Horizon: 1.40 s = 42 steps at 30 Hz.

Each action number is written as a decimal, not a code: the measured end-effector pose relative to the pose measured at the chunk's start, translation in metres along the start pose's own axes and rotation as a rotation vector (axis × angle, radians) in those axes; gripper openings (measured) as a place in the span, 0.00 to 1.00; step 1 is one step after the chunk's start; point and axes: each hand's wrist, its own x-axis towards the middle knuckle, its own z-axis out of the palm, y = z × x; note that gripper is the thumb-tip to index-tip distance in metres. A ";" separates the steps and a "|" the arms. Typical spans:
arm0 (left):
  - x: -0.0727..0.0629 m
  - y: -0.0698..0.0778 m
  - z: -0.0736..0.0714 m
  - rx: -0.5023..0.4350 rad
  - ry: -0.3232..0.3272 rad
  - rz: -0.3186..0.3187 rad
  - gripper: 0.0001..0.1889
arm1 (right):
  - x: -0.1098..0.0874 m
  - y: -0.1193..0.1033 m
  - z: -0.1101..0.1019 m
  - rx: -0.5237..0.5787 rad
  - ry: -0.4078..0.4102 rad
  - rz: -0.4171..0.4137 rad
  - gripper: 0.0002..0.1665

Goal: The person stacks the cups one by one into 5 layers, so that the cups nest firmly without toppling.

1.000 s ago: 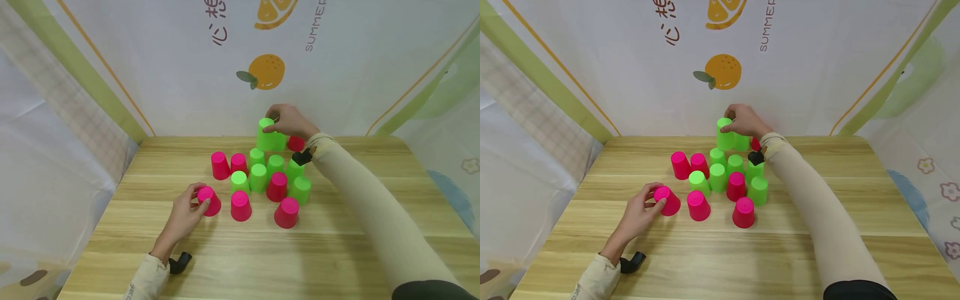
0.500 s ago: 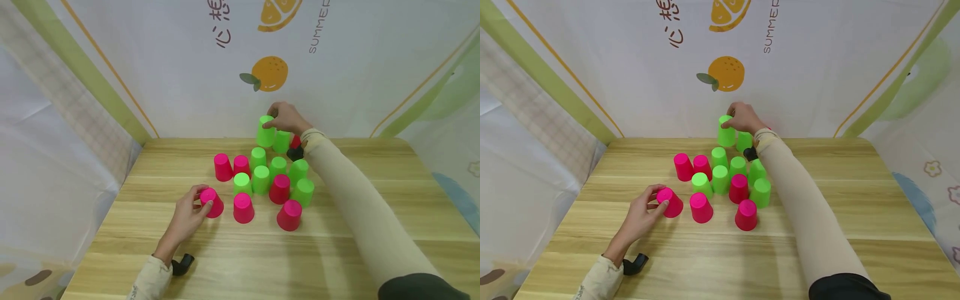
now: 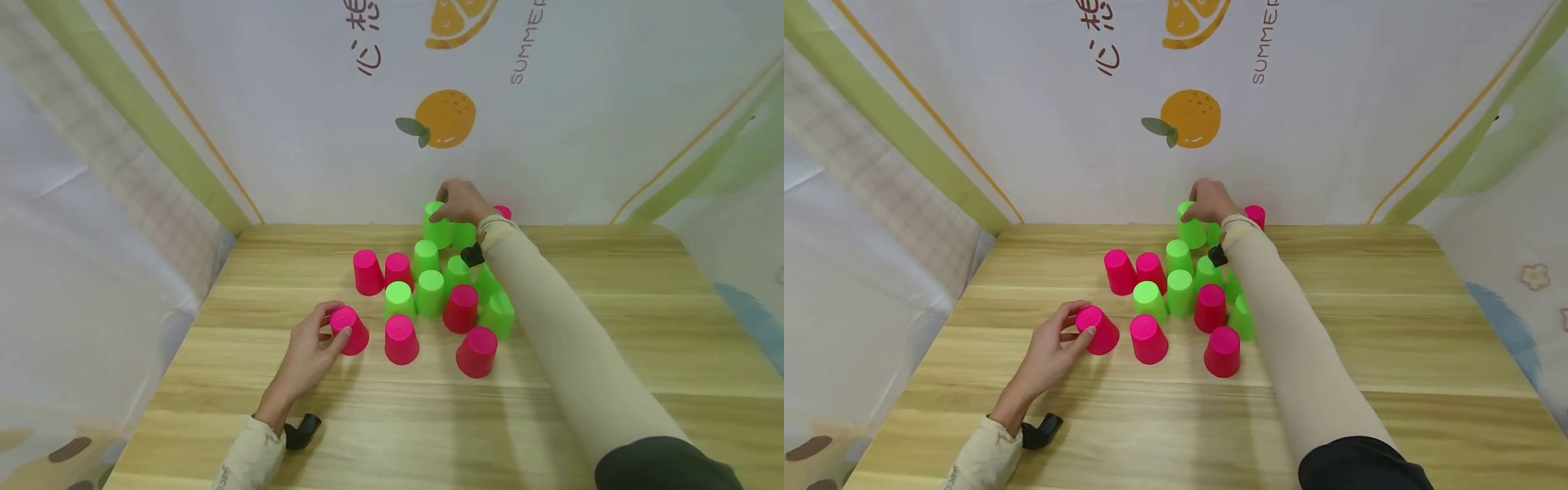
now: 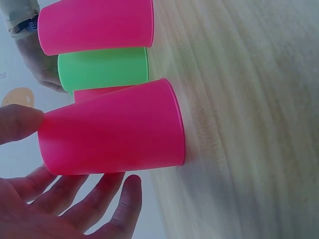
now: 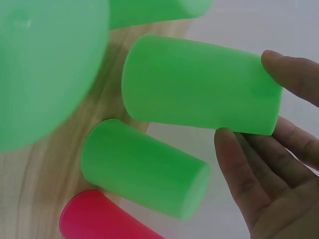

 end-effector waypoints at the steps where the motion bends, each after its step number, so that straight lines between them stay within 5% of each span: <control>1: 0.000 0.000 0.000 0.002 -0.001 0.000 0.24 | 0.001 0.001 0.000 0.001 -0.002 0.005 0.27; 20: 0.000 0.001 -0.001 -0.002 0.008 -0.007 0.24 | 0.012 0.006 0.009 -0.147 -0.009 0.006 0.28; 34: -0.001 -0.004 0.001 -0.030 0.031 0.041 0.23 | 0.019 0.013 0.014 -0.151 -0.010 0.002 0.29; 42: -0.001 -0.006 -0.003 -0.048 0.010 0.008 0.26 | 0.021 0.012 0.013 -0.158 -0.031 0.010 0.30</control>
